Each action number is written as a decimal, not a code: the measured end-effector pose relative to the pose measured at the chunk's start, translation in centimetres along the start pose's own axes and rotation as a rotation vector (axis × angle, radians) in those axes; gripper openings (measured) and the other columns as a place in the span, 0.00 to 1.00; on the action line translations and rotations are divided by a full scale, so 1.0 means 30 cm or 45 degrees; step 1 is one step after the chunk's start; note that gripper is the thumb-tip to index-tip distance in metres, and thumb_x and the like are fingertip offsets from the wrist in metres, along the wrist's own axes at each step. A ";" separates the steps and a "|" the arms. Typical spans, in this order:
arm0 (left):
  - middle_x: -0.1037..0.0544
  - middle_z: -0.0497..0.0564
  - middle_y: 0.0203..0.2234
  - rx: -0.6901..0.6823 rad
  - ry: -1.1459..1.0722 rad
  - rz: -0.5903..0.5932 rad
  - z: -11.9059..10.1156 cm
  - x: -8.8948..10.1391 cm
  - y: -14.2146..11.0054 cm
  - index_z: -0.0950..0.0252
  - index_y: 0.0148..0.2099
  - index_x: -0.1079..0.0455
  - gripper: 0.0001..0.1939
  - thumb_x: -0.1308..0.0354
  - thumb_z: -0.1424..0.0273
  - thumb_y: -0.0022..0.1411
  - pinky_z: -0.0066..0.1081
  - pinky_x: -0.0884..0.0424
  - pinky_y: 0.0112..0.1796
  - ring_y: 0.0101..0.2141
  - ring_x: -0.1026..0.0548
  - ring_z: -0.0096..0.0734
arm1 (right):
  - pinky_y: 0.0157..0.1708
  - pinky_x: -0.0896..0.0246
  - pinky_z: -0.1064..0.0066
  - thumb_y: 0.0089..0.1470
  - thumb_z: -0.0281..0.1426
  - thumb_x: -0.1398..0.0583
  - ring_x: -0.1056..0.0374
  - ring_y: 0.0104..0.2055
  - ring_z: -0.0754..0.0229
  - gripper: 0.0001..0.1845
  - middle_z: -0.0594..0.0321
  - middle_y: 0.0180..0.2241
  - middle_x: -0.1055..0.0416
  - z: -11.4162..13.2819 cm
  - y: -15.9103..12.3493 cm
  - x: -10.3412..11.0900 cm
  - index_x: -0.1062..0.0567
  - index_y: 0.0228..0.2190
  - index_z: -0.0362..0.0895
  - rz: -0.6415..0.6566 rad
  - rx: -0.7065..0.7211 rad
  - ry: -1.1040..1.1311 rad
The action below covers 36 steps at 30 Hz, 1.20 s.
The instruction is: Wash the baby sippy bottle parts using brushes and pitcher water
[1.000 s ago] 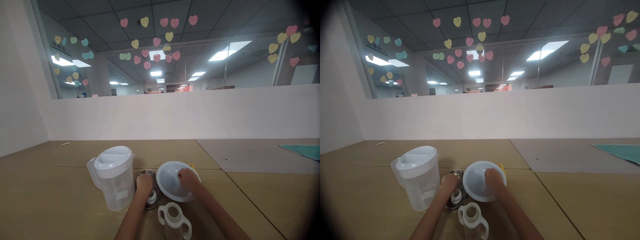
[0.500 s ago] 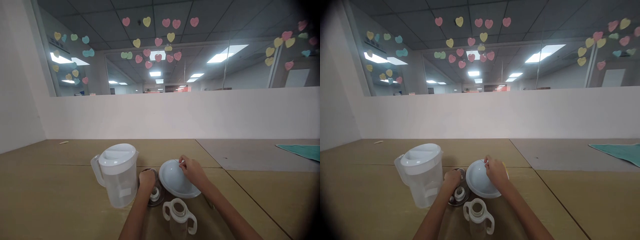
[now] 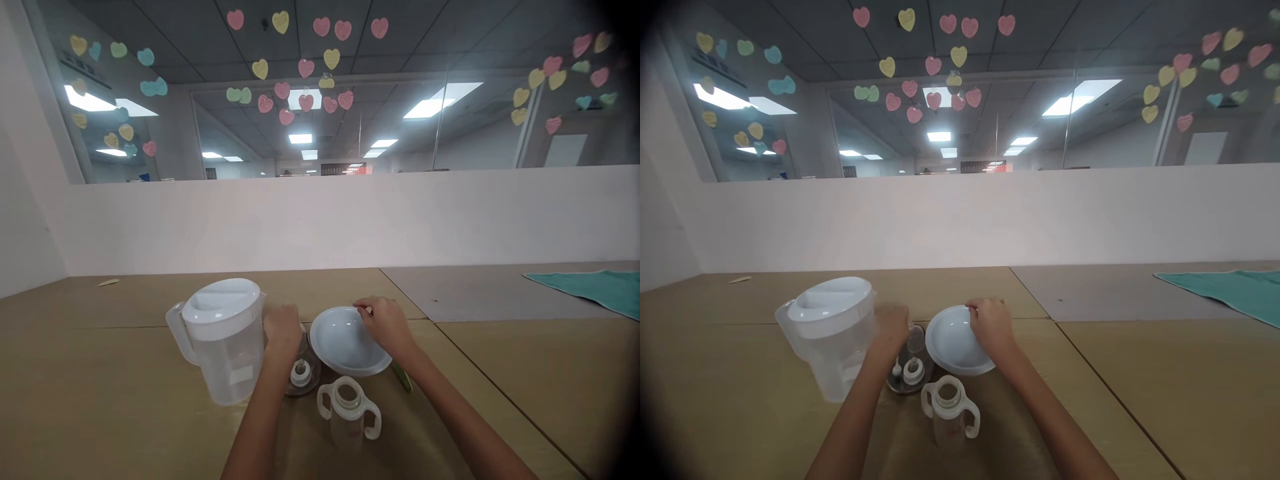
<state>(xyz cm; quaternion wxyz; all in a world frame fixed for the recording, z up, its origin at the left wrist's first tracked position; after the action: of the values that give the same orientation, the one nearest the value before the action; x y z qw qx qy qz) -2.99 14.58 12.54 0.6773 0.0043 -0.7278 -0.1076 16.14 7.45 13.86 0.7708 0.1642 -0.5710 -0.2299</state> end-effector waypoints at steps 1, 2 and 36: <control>0.25 0.67 0.40 -0.017 0.012 -0.037 -0.007 0.026 -0.008 0.72 0.43 0.28 0.15 0.53 0.81 0.57 0.37 0.31 0.40 0.43 0.26 0.46 | 0.40 0.45 0.69 0.53 0.27 0.47 0.31 0.38 0.60 0.15 0.62 0.36 0.24 -0.005 0.003 0.002 0.22 0.34 0.48 -0.018 -0.006 0.052; 0.25 0.66 0.40 -0.037 0.023 -0.068 -0.012 0.048 -0.015 0.71 0.43 0.29 0.15 0.54 0.81 0.57 0.36 0.31 0.40 0.43 0.26 0.45 | 0.39 0.44 0.70 0.53 0.27 0.47 0.31 0.36 0.61 0.14 0.62 0.36 0.24 -0.011 0.006 0.004 0.22 0.34 0.48 -0.041 -0.012 0.111; 0.22 0.48 0.23 -0.585 -1.172 -0.149 -0.183 0.090 -0.044 0.68 0.28 0.24 0.11 0.46 0.68 0.53 0.23 0.36 0.27 0.28 0.27 0.30 | 0.32 0.43 0.70 0.52 0.34 0.40 0.38 0.23 0.66 0.05 0.67 0.27 0.26 0.064 -0.112 0.232 0.26 0.28 0.47 -0.823 0.256 0.476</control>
<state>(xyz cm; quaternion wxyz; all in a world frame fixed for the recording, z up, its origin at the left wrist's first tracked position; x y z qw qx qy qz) 2.03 12.04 15.31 0.2631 -0.1516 -0.9066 -0.2930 15.42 0.87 18.30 0.7293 0.4497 -0.3591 -0.3699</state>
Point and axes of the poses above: each hand's wrist, its own y-axis towards the middle knuckle, its own x-axis out of the back of the hand, z = x × y, the point moved 6 cm from there along y, towards the middle knuckle
